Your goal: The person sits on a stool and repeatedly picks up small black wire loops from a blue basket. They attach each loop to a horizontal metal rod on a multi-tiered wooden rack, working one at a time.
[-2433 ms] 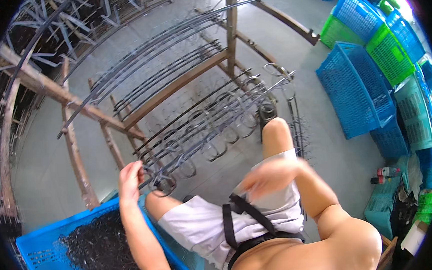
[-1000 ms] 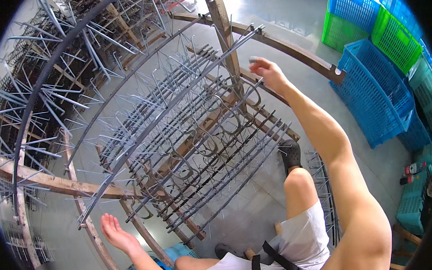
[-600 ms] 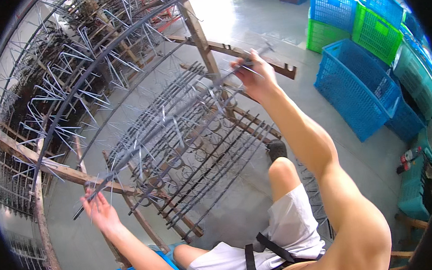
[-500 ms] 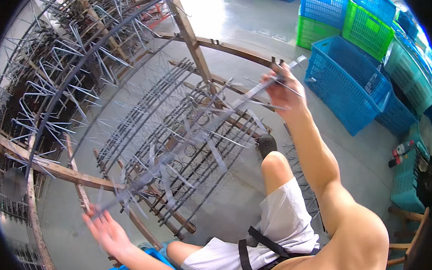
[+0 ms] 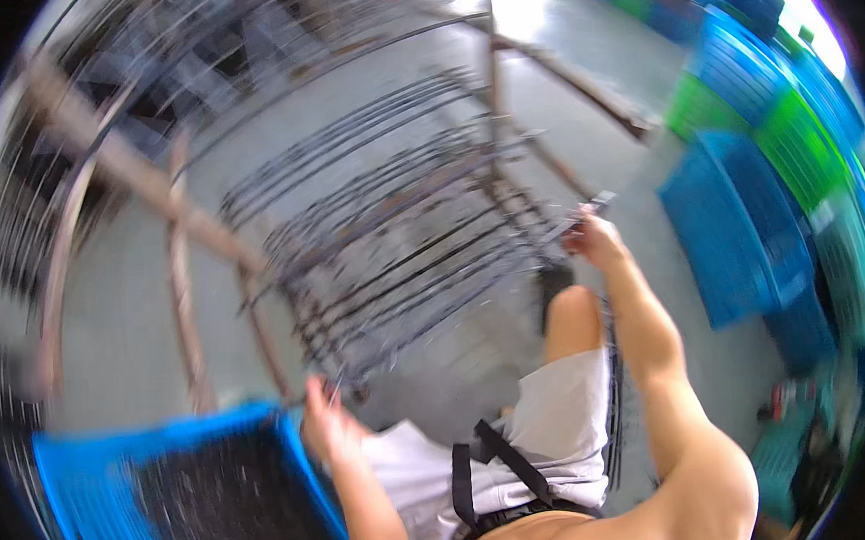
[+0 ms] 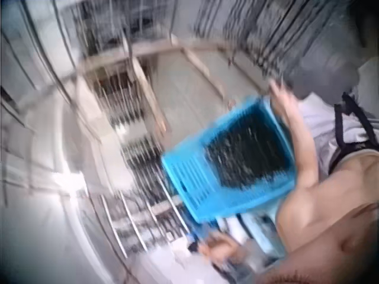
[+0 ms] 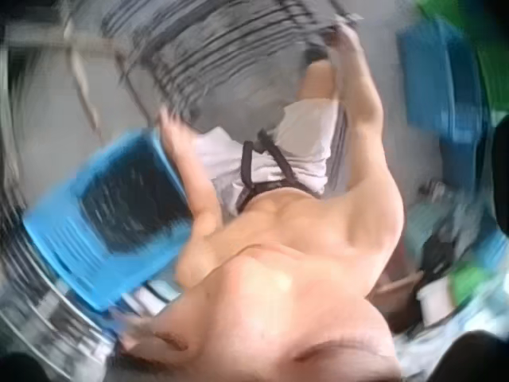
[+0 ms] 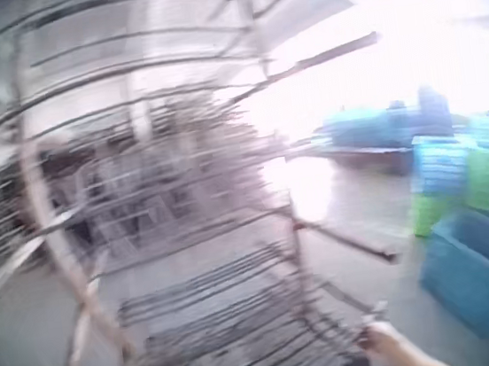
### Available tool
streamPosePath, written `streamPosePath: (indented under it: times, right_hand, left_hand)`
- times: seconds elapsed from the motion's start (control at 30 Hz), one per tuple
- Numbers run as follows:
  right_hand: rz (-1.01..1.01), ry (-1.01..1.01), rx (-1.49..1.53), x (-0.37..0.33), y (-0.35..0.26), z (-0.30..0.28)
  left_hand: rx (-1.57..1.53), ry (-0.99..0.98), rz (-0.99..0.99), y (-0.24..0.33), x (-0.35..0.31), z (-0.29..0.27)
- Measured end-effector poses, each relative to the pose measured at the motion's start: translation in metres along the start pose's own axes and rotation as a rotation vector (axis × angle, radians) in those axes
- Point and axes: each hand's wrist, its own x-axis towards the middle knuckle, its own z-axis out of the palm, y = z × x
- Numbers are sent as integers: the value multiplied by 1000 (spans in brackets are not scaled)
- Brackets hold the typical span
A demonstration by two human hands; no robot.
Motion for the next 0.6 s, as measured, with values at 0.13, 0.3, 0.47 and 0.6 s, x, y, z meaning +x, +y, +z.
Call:
streamPosePath:
  times: [0.13, 0.3, 0.47, 0.6]
  right_hand:
    - [-125, 33, 24, -3, 17, -33]
    - [-674, 299, -180, -97, 49, 18]
    - [-1030, 77, -388, -220, 97, 88]
    - [-747, -449, -425, -269, 155, 111]
  left_hand:
    - [43, 49, -77, -31, 43, 1]
    - [10, 25, -57, -53, 61, -23]
    - [301, -66, -7, -11, 16, -43]
    - [1037, 117, 703, 46, -5, -126]
